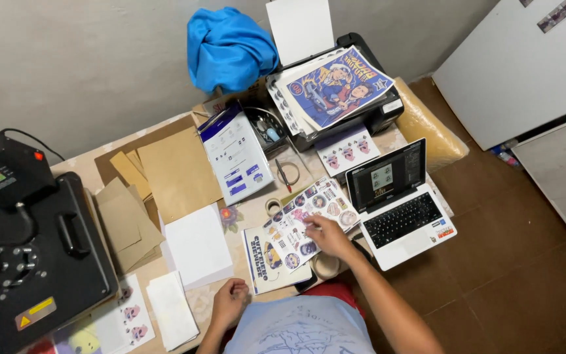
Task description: Organizing and sorting printed sticker sheets and materials on a production desk
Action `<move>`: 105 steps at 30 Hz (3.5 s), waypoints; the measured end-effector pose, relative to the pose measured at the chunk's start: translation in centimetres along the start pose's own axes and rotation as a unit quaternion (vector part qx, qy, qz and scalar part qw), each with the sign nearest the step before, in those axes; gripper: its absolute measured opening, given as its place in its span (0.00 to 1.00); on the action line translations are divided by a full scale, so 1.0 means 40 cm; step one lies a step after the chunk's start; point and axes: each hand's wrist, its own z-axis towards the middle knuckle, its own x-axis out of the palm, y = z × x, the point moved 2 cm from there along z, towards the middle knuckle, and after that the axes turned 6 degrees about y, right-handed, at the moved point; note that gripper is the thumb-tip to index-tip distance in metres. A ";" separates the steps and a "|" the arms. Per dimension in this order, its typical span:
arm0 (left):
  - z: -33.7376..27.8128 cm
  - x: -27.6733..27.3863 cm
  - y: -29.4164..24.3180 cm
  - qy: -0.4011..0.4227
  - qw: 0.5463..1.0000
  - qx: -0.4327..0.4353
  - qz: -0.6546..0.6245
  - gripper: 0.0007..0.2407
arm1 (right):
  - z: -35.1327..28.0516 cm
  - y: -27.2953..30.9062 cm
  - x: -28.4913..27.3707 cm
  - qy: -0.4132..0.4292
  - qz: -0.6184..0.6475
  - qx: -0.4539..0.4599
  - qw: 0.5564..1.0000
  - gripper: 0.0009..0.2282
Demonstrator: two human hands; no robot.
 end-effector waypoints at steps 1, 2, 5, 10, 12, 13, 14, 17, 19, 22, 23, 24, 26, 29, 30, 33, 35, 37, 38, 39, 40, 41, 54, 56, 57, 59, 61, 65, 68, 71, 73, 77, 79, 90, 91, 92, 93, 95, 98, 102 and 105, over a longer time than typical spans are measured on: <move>0.002 -0.019 0.011 -0.007 1.000 -0.021 0.015 0.14 | -0.035 -0.047 0.066 0.016 -0.024 0.024 0.999 0.19; 0.018 -0.034 0.041 -0.003 1.000 -0.020 0.016 0.14 | -0.043 -0.127 0.123 0.014 -0.023 0.027 0.999 0.19; 0.061 -0.061 0.133 -0.009 0.999 -0.006 0.046 0.11 | -0.099 -0.304 0.257 -0.138 -0.063 -0.007 0.988 0.25; 0.072 -0.056 0.147 0.031 0.996 -0.011 0.085 0.11 | -0.175 -0.399 0.368 -0.335 -0.145 -0.043 0.930 0.21; 0.114 -0.036 0.174 0.034 0.995 -0.004 0.095 0.13 | -0.178 -0.398 0.388 -0.323 -0.133 0.006 0.937 0.23; 0.133 -0.024 0.184 0.035 0.994 0.002 0.104 0.17 | -0.180 -0.401 0.395 -0.311 -0.120 0.053 0.941 0.24; 0.124 -0.019 0.160 0.037 0.994 0.003 0.105 0.17 | -0.167 -0.413 0.406 -0.312 -0.120 0.055 0.941 0.24; 0.116 0.005 0.102 0.034 0.997 -0.007 0.065 0.27 | -0.138 -0.407 0.406 -0.326 -0.006 0.037 0.945 0.26; 0.135 0.030 0.086 0.015 0.999 -0.025 0.041 0.32 | -0.136 -0.336 0.373 -0.328 0.007 0.029 0.944 0.23; 0.183 0.081 0.073 0.010 0.999 -0.027 0.037 0.35 | -0.100 -0.305 0.324 -0.355 0.041 0.063 0.932 0.26; 0.182 0.099 0.055 0.010 0.999 -0.028 0.036 0.35 | -0.062 -0.349 0.305 -0.354 0.041 0.063 0.932 0.26; 0.181 0.112 0.039 -0.027 0.999 -0.042 -0.022 0.31 | -0.023 -0.397 0.289 -0.330 0.032 0.133 0.934 0.29; 0.215 0.137 0.043 -0.065 0.993 -0.055 -0.081 0.27 | 0.040 -0.459 0.256 -0.305 0.021 0.202 0.931 0.32; 0.266 0.144 0.053 -0.083 0.995 -0.032 -0.054 0.15 | 0.123 -0.521 0.220 -0.267 0.065 0.242 0.930 0.25; 0.247 0.135 0.030 -0.081 0.994 -0.021 -0.066 0.12 | 0.156 -0.556 0.214 -0.263 0.067 0.255 0.928 0.25; 0.209 0.105 -0.008 -0.071 0.994 -0.003 -0.079 0.10 | 0.212 -0.595 0.199 -0.276 0.098 0.253 0.922 0.22; 0.209 0.084 -0.001 -0.064 0.995 0.005 -0.080 0.10 | 0.211 -0.576 0.183 -0.291 0.128 0.238 0.917 0.21; 0.224 0.063 0.029 -0.053 0.997 0.024 -0.058 0.11 | 0.183 -0.535 0.160 -0.315 0.142 0.217 0.913 0.19; 0.228 0.045 0.041 -0.055 0.997 0.022 -0.058 0.11 | 0.140 -0.463 0.152 -0.312 0.142 0.217 0.914 0.19; 0.235 0.031 0.050 -0.058 0.996 0.028 -0.069 0.11 | 0.098 -0.392 0.137 -0.325 0.154 0.196 0.912 0.18; 0.242 0.017 0.059 -0.061 0.994 0.034 -0.080 0.12 | 0.056 -0.320 0.122 -0.338 0.166 0.175 0.910 0.18; 0.235 -0.003 0.062 -0.062 0.994 0.034 -0.081 0.12 | 0.028 -0.283 0.116 -0.337 0.165 0.174 0.910 0.18; 0.038 -0.103 -0.035 -0.123 0.991 0.045 0.005 0.30 | -0.185 -0.051 0.022 -0.336 0.240 -0.074 0.908 0.14; 0.004 -0.123 -0.149 -0.171 0.979 0.110 -0.014 0.30 | -0.213 0.010 -0.016 -0.314 0.245 -0.110 0.911 0.14; 0.006 -0.128 -0.208 -0.105 0.977 0.165 -0.081 0.29 | -0.227 0.040 -0.035 -0.291 0.267 -0.131 0.909 0.14; 0.005 -0.145 -0.307 -0.040 0.963 0.220 -0.148 0.28 | -0.248 0.089 -0.068 -0.266 0.289 -0.155 0.906 0.13; -0.003 -0.149 -0.402 0.170 0.913 0.312 -0.202 0.30 | -0.258 0.134 -0.098 -0.227 0.307 -0.198 0.903 0.13; -0.105 -0.165 -0.519 0.201 0.906 0.325 -0.181 0.19 | -0.255 0.159 -0.117 -0.205 0.346 -0.238 0.884 0.13; -0.199 -0.160 -0.586 0.171 0.888 0.366 -0.220 0.10 | -0.271 0.201 -0.109 -0.219 0.384 -0.249 0.862 0.14; -0.194 -0.144 -0.574 0.160 0.875 0.362 -0.277 0.11 | -0.285 0.240 -0.097 -0.227 0.435 -0.251 0.834 0.17; -0.144 -0.126 -0.540 0.177 0.855 0.342 -0.347 0.13 | -0.282 0.240 -0.088 -0.227 0.446 -0.252 0.828 0.18; -0.114 -0.092 -0.505 0.164 0.851 0.314 -0.388 0.13 | -0.291 0.245 -0.070 -0.244 0.369 -0.241 0.864 0.21; -0.133 -0.086 -0.505 0.144 0.865 0.297 -0.379 0.16 | -0.309 0.265 -0.058 -0.265 0.257 -0.246 0.896 0.21; -0.127 -0.089 -0.444 0.088 0.838 0.260 -0.471 0.11 | -0.377 0.445 0.031 -0.281 -0.092 -0.295 0.908 0.22; -0.121 -0.095 -0.436 0.091 0.829 0.252 -0.491 0.12 | -0.365 0.432 0.031 -0.264 -0.024 -0.298 0.917 0.25; -0.103 -0.098 -0.407 0.091 0.828 0.254 -0.492 0.12 | -0.367 0.436 0.054 -0.264 -0.026 -0.300 0.916 0.25; -0.082 -0.102 -0.379 0.089 0.818 0.243 -0.513 0.12 | -0.363 0.435 0.079 -0.206 0.116 -0.277 0.931 0.21; -0.055 -0.113 -0.332 0.088 0.808 0.233 -0.534 0.12 | -0.347 0.423 0.113 -0.142 0.254 -0.250 0.923 0.18; -0.037 -0.130 -0.287 0.096 0.808 0.231 -0.534 0.13 | -0.323 0.396 0.143 -0.161 0.145 -0.262 0.941 0.20; 0.037 -0.130 -0.170 0.143 0.781 0.246 -0.556 0.16 | -0.370 0.456 0.219 -0.142 -0.062 -0.338 0.928 0.21; 0.056 -0.151 -0.112 0.155 0.761 0.258 -0.574 0.22 | -0.456 0.568 0.243 -0.060 -0.120 -0.433 0.891 0.24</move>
